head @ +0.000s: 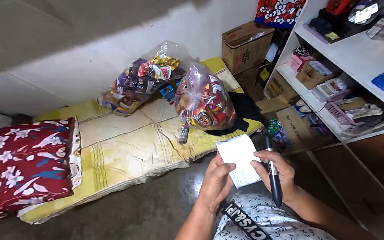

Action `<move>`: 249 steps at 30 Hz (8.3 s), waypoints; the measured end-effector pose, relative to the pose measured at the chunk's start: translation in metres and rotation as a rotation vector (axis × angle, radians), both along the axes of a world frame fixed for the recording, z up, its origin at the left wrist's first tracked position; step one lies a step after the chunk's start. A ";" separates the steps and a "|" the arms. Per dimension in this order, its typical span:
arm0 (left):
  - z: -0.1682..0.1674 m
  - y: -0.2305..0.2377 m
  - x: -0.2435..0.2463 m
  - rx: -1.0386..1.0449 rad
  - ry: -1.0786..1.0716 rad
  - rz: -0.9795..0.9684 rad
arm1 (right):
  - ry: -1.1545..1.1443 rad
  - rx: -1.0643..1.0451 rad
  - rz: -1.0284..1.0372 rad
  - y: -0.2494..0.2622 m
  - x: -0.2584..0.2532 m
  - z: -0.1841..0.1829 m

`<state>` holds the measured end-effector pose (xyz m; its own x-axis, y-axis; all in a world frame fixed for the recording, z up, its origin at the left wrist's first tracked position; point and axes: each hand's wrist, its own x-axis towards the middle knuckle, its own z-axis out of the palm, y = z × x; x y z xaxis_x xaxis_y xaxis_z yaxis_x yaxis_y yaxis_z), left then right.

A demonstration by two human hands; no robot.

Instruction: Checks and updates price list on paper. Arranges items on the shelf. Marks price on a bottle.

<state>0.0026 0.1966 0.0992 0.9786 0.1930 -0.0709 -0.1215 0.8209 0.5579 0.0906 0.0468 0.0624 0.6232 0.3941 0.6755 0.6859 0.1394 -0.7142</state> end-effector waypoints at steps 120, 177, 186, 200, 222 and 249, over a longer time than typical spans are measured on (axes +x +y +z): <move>-0.004 -0.016 -0.013 -0.006 0.000 0.057 | 0.003 0.002 0.065 -0.010 -0.011 -0.001; 0.000 -0.017 0.005 0.204 0.199 0.090 | 0.749 0.152 0.128 0.003 0.031 0.000; -0.001 -0.020 0.003 0.222 0.175 0.030 | 0.915 0.167 0.207 0.004 0.033 0.011; -0.001 -0.027 -0.003 0.216 0.179 -0.033 | 0.948 0.166 0.202 0.009 0.036 0.024; 0.001 -0.039 -0.017 0.236 0.211 -0.042 | 0.876 0.140 0.165 0.001 0.021 0.031; 0.000 -0.053 -0.037 0.234 0.141 -0.056 | 0.632 0.161 0.074 -0.014 0.000 0.033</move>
